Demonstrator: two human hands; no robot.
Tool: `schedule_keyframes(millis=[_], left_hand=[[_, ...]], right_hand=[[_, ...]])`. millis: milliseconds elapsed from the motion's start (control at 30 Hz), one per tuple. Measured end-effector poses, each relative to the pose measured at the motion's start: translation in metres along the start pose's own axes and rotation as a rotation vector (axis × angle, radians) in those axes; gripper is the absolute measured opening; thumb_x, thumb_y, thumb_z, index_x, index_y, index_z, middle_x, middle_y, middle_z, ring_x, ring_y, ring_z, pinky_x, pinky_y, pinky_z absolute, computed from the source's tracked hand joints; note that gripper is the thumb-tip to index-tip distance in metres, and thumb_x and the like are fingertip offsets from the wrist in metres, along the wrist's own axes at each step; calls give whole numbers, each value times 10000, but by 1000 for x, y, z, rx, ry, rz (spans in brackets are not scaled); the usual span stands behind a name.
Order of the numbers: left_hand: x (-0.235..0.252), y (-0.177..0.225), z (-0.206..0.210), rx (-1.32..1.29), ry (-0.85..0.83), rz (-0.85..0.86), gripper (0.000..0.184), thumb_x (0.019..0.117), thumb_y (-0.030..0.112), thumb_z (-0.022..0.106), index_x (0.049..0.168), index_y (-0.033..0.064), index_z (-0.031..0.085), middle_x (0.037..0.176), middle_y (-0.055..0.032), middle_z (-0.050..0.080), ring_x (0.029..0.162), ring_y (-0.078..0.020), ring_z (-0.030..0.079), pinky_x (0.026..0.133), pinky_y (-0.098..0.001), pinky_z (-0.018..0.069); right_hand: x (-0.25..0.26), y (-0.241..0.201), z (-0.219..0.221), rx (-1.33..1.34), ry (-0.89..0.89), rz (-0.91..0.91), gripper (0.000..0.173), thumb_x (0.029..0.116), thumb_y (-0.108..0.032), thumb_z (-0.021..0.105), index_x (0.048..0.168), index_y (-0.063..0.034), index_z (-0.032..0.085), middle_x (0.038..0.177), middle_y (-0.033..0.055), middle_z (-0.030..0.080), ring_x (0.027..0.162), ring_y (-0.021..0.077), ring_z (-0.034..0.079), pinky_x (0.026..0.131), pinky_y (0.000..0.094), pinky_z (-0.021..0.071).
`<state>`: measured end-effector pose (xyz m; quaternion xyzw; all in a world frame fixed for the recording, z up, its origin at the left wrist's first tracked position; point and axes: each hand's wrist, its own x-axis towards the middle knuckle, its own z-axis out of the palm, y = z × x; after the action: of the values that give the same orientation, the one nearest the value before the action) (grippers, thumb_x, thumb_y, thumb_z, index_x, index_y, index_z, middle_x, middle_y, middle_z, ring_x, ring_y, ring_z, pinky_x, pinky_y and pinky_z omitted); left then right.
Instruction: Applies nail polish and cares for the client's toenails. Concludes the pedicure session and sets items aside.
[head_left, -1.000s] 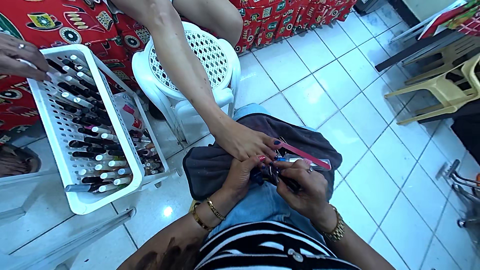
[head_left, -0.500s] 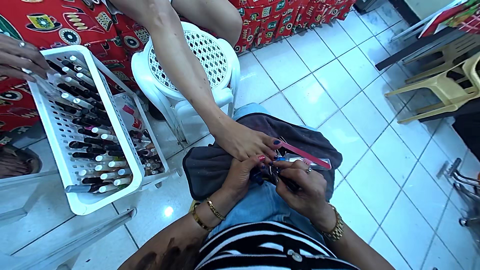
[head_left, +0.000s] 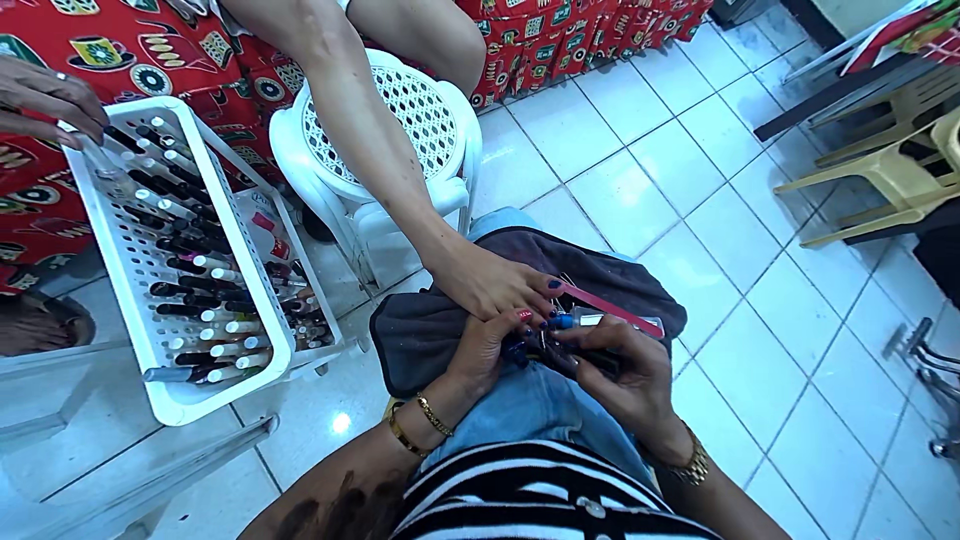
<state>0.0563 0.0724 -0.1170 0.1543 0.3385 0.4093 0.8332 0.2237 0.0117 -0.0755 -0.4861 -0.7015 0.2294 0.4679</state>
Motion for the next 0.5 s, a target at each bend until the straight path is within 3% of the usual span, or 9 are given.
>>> schedule_keyframes(millis=[67,267,433,500], left_hand=[[0,0,1,1,4,-5,209,963,-46,516,820,52,634,699,-35,673,621,-78,639,636,-212,555],[1,-3,1,12,7,2,207,981,-39,522,834,47,640,706,-37,667,614,-78,628,631,-210,550],[2,-4,2,30,9,38,216,973,-28,526,805,48,639,702,-32,661,664,-92,643,696,-241,561],[3,-4,2,29,7,39,211,974,-28,531,806,40,639,705,-32,663,669,-90,645,700,-240,563]], right_hand=[[-2,-6,0,21,-29,9,127,881,-121,666,991,-85,614,861,8,670,851,1,657,757,144,544],[-6,-15,9,-17,-83,-58,115,868,-94,661,952,-39,603,795,55,585,748,18,573,682,111,465],[-8,-2,34,-265,-91,-131,76,875,-101,648,881,-27,661,749,107,609,686,133,594,617,200,479],[-10,3,37,-217,-66,-141,80,876,-100,651,903,-25,654,776,102,616,724,112,601,664,172,490]])
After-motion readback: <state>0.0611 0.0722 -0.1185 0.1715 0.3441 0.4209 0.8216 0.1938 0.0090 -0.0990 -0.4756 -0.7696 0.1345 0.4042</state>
